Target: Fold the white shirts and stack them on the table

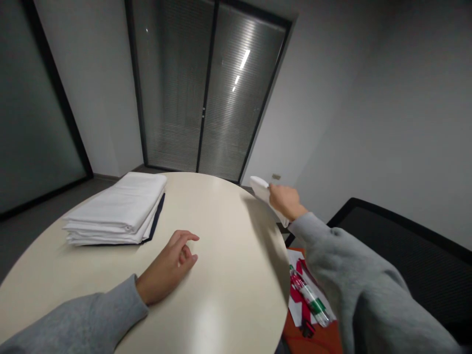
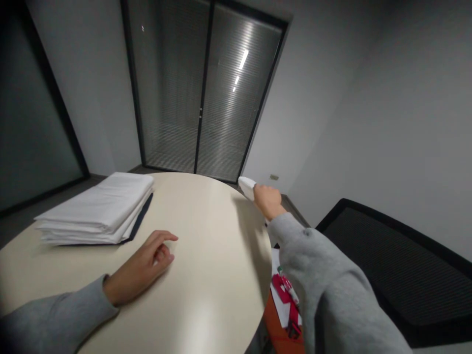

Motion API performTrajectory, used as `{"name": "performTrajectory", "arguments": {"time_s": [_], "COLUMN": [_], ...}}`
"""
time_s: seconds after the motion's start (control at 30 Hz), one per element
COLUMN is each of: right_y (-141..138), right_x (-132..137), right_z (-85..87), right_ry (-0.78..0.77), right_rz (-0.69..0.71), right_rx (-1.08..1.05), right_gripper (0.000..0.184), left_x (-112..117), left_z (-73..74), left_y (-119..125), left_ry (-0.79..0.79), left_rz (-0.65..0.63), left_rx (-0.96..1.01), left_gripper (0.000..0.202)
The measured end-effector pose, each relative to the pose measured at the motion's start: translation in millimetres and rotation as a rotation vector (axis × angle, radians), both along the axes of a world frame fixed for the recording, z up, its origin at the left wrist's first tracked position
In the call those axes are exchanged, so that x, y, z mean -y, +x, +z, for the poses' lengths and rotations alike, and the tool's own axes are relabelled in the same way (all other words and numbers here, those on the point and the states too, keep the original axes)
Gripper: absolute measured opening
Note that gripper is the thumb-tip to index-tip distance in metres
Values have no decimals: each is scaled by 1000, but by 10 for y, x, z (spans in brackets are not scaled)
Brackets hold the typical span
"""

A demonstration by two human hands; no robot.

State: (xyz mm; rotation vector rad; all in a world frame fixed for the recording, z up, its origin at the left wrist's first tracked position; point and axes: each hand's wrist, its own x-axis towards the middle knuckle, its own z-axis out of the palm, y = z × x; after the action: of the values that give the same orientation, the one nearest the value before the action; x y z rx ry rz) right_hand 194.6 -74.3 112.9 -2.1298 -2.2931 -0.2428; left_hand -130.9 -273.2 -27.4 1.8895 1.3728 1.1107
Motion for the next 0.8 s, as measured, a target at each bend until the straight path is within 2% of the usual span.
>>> {"name": "performTrajectory", "arguments": {"time_s": [0.13,0.2,0.27,0.33,0.4,0.47,0.53,0.6,0.67,0.8], "right_y": [-495,-760,-964,-1077,-1098,-1048,-950,-833,-730,-631], "right_x": [192,367,532,628,604,450,223,10,-131,-225], "right_z": [-563,-839,-1003,-1028,-947,-846,-818,-909,-1089,-1413], "right_ry": [6,-8,28,72,116,166,169,83,-33,-120], "right_rz": [6,23,64,119,148,135,71,-12,-61,-85], "right_rx": [40,33,23,11,-4,-19,-68,-142,-191,-221], "right_gripper": [32,31,33,35,43,55,67,72,70,69], "left_x": [73,89,95,98,102,109,116,121,126,135], "left_z": [-59,-86,-113,-138,-158,-163,-149,-125,-107,-97], "left_y": [28,14,0,-5,-2,3,4,-2,-10,-6], "left_ry": [8,13,14,18,28,31,17,-5,-27,-18], "left_rz": [-119,-107,-85,-83,-96,-111,-124,-128,-123,-114], "left_rx": [-122,-167,-191,-210,-231,-250,-261,-266,-270,-284], "left_gripper": [34,37,39,41,40,38,35,34,34,36]}}
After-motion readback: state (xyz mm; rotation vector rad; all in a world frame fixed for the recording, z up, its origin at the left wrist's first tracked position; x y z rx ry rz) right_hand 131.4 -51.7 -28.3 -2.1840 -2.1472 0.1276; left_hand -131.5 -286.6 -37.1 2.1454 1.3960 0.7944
